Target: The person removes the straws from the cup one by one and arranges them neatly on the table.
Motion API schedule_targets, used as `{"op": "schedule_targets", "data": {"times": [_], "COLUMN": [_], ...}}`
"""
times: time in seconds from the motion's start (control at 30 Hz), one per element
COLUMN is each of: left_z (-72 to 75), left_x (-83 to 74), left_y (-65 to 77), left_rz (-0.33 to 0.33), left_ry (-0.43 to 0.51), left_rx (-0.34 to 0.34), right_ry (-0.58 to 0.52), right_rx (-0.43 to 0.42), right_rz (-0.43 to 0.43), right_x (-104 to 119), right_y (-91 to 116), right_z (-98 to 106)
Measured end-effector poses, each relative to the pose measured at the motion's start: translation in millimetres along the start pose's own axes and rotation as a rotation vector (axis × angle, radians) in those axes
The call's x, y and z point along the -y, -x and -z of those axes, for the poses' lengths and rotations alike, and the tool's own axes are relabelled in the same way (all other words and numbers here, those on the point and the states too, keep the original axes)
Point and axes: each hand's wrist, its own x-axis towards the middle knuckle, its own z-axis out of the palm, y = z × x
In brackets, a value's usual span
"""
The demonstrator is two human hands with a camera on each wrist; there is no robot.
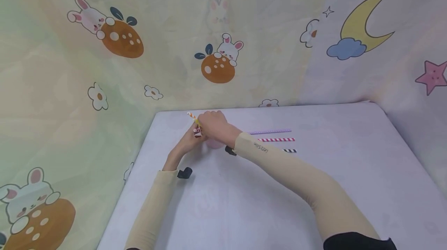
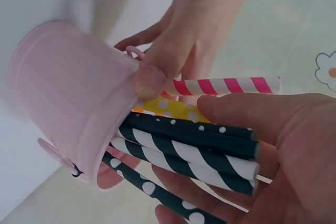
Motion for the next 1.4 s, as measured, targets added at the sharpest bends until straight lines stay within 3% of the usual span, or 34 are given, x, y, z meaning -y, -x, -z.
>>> {"op": "schedule_targets", "data": {"times": [0.47,0.7,0.9,1.4], "left_z": [-0.5,-0.9,-1.5,-2.1], "left_x": [0.4,-0.7,-1.3,-1.3], "left_y": [-0.2,0.6,-0.6,-1.1], "left_rz": [-0.022,0.004,-0.007,0.026], "left_ry": [0.010,0.013,0.010,-0.011], "left_rx": [-0.003,-0.011,-0.019,-0.020], "right_ry": [-0.109,-0.173,-0.234,-0.294], "right_rx": [-0.062,-0.104,-0.089,-0.136], "right_rz": [-0.008,-0.008,-0.002,0.000], "right_x": [-9.7,-14.2,-17.1,-35.1], "right_y": [7.1,13.0,17.7,22.9], "right_z": [14.0,22.5,30.8,49.1]}}
